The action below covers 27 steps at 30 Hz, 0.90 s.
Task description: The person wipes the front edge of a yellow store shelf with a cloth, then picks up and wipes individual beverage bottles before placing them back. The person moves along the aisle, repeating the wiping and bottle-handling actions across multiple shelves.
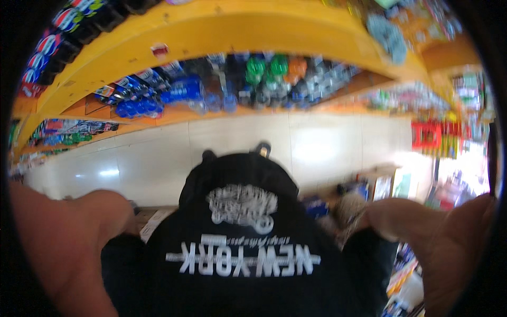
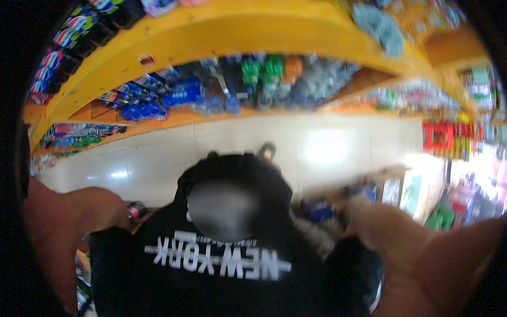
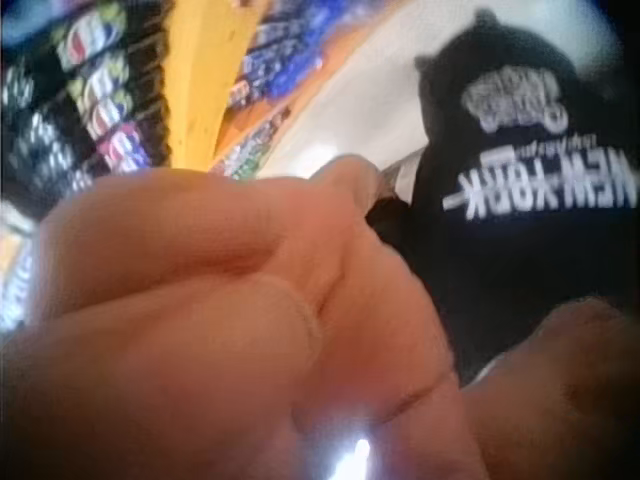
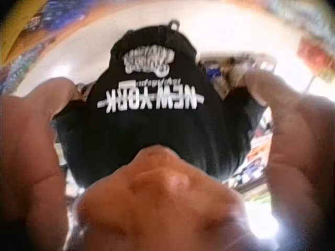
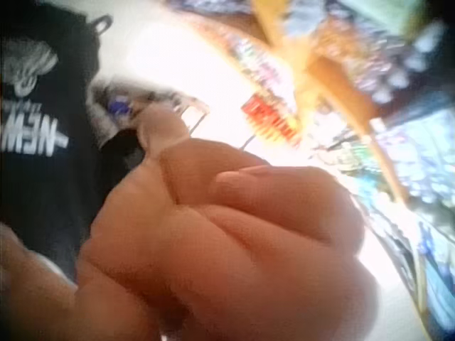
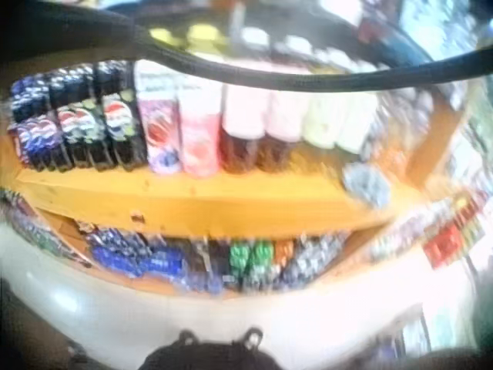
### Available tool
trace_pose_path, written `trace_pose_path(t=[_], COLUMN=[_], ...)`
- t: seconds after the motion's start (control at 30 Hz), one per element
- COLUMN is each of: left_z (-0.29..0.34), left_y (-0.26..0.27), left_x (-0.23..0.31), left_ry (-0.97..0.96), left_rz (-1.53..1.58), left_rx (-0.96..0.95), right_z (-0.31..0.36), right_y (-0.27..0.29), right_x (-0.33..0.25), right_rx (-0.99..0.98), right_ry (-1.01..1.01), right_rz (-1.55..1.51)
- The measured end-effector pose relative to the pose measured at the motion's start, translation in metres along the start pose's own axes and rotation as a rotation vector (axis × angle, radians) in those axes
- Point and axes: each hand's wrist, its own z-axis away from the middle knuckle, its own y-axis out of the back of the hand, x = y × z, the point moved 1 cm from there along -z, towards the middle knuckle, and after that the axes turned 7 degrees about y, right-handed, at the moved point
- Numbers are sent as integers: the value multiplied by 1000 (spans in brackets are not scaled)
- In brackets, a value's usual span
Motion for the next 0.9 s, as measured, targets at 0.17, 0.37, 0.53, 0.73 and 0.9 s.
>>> trace_pose_path(t=[0.17,0.37,0.53,0.73,0.9], left_z=[22,34,49,79,73], left_y=[19,55,74,67,66], left_x=[-11,-6,27,51,53], left_ry=[80,95,138,101,134], left_rz=[-171,-287,-435,-472,-477], left_rx=[53,138,243,275,309], right_z=[4,9,8,32,30], right_y=[-16,-15,-23,-15,-8], right_x=[33,52,80,56,64], right_rx=[-34,-61,-9,74,16], right_ry=[-63,-215,-261,-334,-334], right_rz=[48,172,175,236,247])
